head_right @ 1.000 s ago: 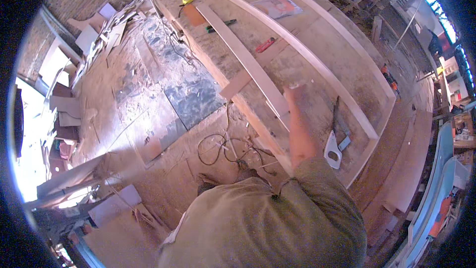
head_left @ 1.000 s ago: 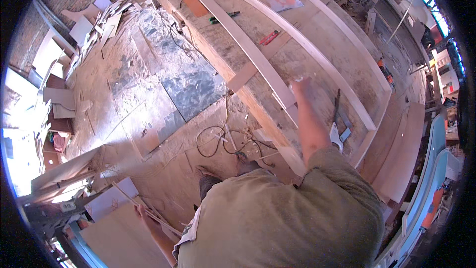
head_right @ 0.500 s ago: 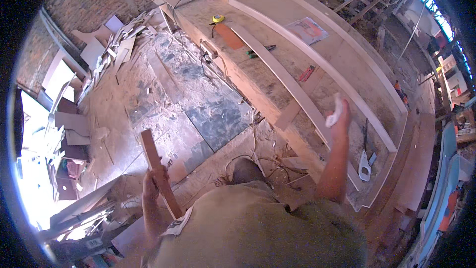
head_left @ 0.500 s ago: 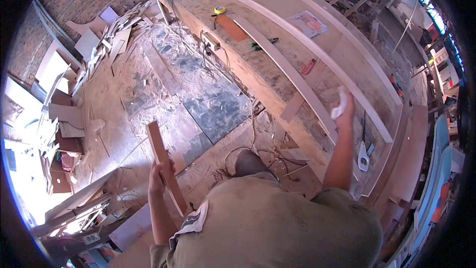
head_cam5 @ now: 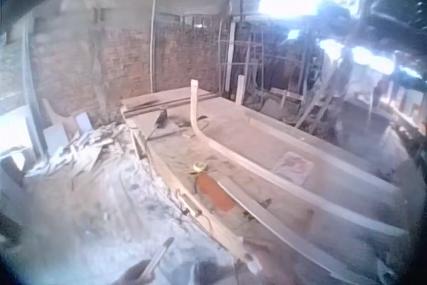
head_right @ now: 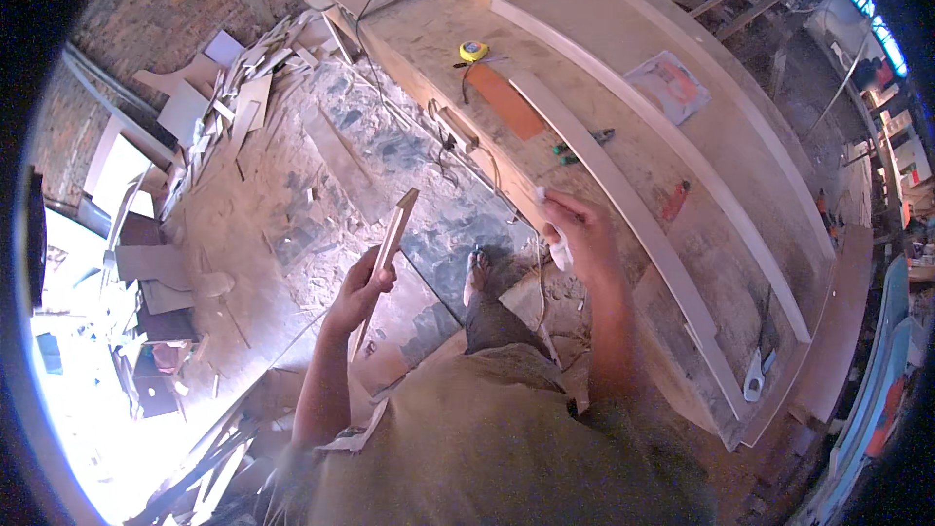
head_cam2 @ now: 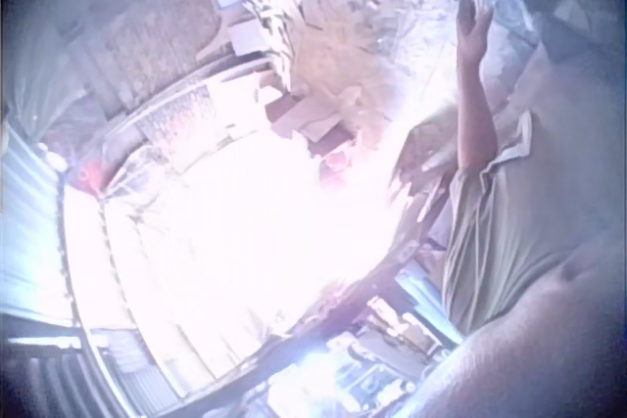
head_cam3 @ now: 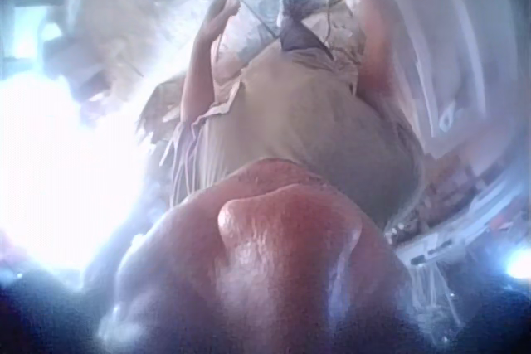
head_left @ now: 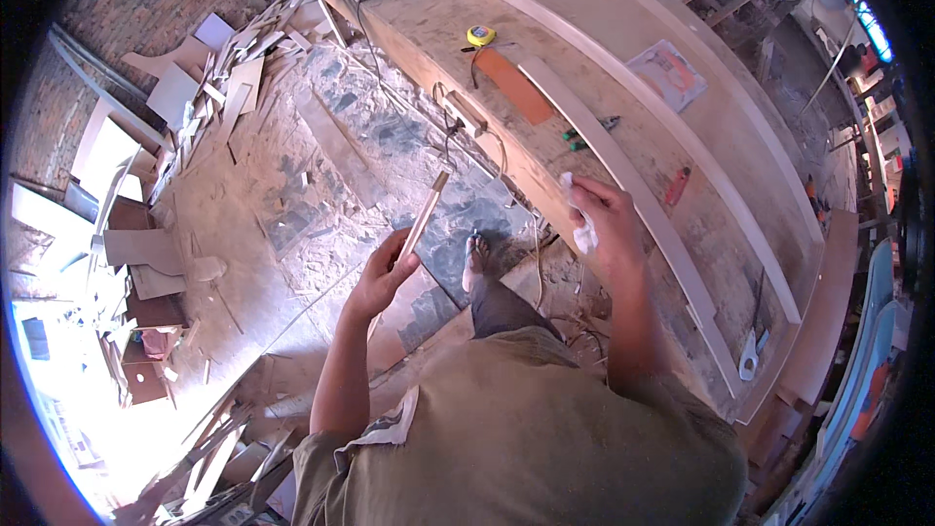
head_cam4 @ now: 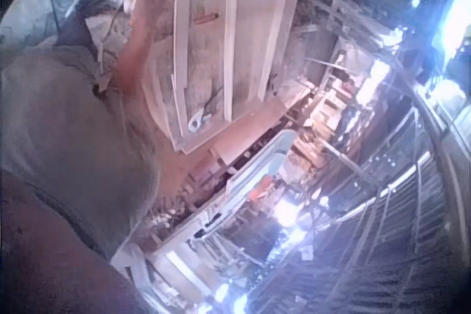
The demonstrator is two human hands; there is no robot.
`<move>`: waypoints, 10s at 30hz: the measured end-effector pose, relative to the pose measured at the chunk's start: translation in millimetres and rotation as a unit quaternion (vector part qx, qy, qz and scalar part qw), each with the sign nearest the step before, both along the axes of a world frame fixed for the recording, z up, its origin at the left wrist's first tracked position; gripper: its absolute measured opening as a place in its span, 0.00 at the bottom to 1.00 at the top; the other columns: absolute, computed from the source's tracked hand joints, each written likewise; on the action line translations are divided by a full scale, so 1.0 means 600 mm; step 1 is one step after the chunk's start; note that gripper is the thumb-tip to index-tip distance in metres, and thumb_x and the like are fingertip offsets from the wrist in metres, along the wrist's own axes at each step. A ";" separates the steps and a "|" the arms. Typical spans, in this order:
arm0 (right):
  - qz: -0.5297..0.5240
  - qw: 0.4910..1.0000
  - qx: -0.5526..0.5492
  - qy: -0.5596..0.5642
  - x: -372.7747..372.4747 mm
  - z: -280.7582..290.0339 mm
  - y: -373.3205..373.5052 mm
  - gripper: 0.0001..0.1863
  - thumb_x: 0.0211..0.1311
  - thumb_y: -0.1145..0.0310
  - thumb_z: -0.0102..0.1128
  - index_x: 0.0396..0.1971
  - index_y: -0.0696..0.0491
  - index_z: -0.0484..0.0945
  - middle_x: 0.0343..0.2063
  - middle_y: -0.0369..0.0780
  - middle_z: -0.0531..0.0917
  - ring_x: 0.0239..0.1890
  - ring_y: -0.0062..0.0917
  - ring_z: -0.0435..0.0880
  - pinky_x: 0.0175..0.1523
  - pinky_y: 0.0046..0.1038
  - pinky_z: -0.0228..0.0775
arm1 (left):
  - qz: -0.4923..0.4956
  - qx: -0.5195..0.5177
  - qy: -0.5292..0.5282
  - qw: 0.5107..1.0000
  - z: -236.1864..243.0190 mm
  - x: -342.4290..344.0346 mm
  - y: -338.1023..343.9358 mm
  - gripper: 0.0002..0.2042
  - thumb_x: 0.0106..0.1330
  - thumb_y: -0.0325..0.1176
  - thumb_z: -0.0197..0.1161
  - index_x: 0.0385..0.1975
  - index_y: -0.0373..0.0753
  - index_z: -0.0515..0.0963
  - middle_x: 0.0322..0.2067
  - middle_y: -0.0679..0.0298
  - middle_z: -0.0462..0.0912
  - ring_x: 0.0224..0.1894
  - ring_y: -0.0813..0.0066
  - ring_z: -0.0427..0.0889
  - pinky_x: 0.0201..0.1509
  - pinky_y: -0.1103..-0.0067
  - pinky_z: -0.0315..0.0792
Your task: The person assembles a wooden frame by applying glue to the joints, aligning the wood pieces, and securing them with a nail gun. They use a pencil to mark wood and a cloth to wipe down a surface.
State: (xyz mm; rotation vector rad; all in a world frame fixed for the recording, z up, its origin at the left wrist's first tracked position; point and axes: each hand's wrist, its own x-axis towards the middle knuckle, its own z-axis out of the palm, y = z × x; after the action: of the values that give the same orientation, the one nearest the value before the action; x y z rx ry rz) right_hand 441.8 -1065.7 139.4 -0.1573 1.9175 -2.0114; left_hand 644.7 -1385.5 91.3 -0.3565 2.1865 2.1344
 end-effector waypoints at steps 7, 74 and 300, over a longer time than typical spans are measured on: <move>0.155 0.972 0.133 0.119 -0.196 0.100 -0.206 0.21 0.56 0.70 0.74 0.48 0.61 0.84 0.40 0.40 0.87 0.42 0.18 0.83 0.46 0.22 0.75 | -0.002 -0.080 -0.032 0.996 0.069 -0.189 -0.116 0.33 0.66 0.51 0.67 0.62 0.31 0.69 0.44 0.61 0.78 0.46 0.74 0.75 0.51 0.76 0.71; 0.083 0.811 0.414 0.406 -0.381 0.240 -0.547 0.04 0.54 0.75 0.64 0.31 0.57 0.81 0.30 0.45 0.78 0.32 0.41 0.82 0.37 0.39 0.75 | -0.240 -0.221 0.182 0.928 0.132 -0.682 -0.484 0.38 0.46 0.50 0.80 0.54 0.32 0.77 0.35 0.58 0.75 0.39 0.64 0.75 0.44 0.72 0.70; -0.178 0.860 0.440 0.191 -0.450 -0.027 0.017 0.25 0.58 0.59 0.69 0.54 0.53 0.78 0.48 0.49 0.80 0.50 0.46 0.80 0.60 0.43 0.69 | 0.096 0.377 -0.087 0.917 0.086 -1.008 0.013 0.22 0.66 0.56 0.54 0.42 0.40 0.71 0.32 0.52 0.78 0.37 0.55 0.79 0.40 0.56 0.75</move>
State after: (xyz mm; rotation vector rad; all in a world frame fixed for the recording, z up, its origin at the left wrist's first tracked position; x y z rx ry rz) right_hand 171.9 -1055.3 123.1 0.0517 3.1065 -1.1062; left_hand 40.1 -1377.9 142.8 -0.6702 1.1326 2.6993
